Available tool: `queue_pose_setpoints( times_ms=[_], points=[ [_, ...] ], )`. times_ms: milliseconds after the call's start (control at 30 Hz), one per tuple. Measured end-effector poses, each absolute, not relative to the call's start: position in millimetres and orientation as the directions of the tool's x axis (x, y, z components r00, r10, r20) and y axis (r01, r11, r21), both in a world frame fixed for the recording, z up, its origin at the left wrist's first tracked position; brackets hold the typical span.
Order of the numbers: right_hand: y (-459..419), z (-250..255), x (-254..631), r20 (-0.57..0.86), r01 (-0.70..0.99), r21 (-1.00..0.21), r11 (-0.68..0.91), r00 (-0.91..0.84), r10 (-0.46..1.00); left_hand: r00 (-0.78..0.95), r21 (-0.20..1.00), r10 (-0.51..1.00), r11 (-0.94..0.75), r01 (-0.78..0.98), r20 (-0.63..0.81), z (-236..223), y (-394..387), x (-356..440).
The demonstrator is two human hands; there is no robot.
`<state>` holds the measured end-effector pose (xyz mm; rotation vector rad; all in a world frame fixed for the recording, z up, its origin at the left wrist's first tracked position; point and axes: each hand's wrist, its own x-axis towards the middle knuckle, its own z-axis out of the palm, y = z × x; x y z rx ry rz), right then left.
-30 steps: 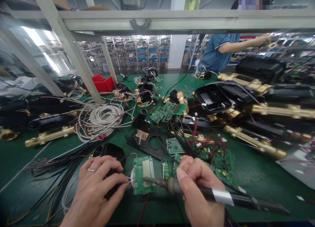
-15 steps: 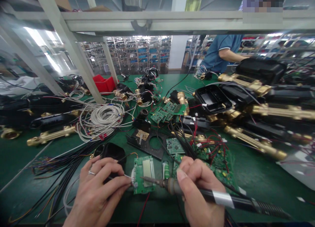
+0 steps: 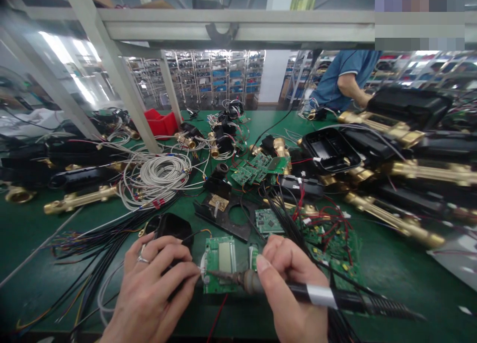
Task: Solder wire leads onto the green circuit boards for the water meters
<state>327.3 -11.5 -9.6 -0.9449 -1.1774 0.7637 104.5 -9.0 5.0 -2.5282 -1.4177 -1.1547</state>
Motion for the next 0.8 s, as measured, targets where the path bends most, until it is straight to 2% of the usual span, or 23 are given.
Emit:
queue_pose_setpoints(
  times_ms=[133,333,500,700,800],
  points=[
    [-10.5,-9.9,326.8,0.403,-0.008,-0.910,0.414,0.210,0.891,0.310,0.334,0.737,-0.584,0.740,0.601,2.6,-10.4,105.1],
    [-10.5,-11.0,326.3,0.396,0.006,-0.915,0.403,0.199,0.896,0.217,0.413,0.758,-0.544,0.730,0.615,-2.2,-12.3,110.0],
    [-10.4,-8.9,325.7,0.399,0.016,-0.915,0.403,0.184,0.898,0.251,0.388,0.757,-0.553,0.737,0.603,-3.1,-10.2,108.9],
    [-9.3,-6.5,325.0,0.398,0.026,-0.916,0.400,0.178,0.900,0.209,0.421,0.760,-0.541,0.728,0.615,-3.0,-12.1,109.1],
    [-8.9,-5.3,324.3,0.389,0.025,-0.920,0.391,0.178,0.904,0.255,0.381,0.760,-0.549,0.744,0.598,-1.1,-12.5,107.9]
  ],
)
